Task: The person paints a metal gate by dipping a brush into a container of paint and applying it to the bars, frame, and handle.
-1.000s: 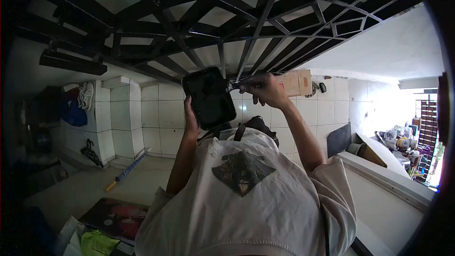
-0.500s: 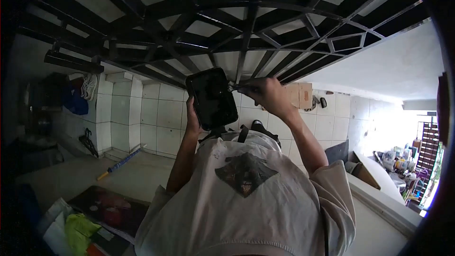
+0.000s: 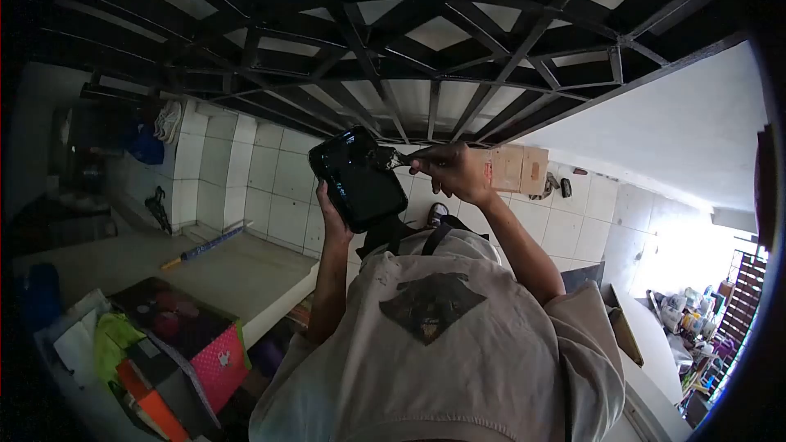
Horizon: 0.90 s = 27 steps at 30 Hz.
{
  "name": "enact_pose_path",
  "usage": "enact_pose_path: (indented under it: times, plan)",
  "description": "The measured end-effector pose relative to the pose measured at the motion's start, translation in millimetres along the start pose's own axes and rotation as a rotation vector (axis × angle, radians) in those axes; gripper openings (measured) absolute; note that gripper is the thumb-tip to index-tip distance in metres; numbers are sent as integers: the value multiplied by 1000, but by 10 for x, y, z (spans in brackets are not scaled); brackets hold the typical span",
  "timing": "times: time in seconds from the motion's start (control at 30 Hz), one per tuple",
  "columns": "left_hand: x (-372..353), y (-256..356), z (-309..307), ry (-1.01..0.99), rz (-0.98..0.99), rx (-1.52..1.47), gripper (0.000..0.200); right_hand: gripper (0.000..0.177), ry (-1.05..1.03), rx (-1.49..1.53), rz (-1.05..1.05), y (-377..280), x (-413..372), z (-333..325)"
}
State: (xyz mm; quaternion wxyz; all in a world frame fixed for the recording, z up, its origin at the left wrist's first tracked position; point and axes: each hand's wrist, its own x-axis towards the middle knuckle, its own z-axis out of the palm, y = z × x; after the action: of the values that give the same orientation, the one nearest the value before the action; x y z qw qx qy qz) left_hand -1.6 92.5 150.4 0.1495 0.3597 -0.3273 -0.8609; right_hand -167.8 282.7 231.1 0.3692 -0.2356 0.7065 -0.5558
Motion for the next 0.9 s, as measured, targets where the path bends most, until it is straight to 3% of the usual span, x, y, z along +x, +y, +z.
enact_pose_path:
  times: [0.13, 0.3, 0.53, 0.6, 0.9]
  plan:
    - [-106, -107, 4, -8, 58, -30, 68, 27, -6, 39, -62, 147, 21, -52]
    - [-182, -135, 56, 2, 66, -58, 68, 28, -73, 113, 8, 152, 65, -130]
    - [-174, -54, -18, 72, 63, -84, 62, 23, -107, -109, -84, 169, 215, -52]
    - [-168, 4, -29, 45, 5, -106, 61, 23, -116, -10, -85, 158, 238, -24]
    - [57, 412, -296, 32, 106, -49, 64, 32, -114, 220, -80, 100, 558, 335]
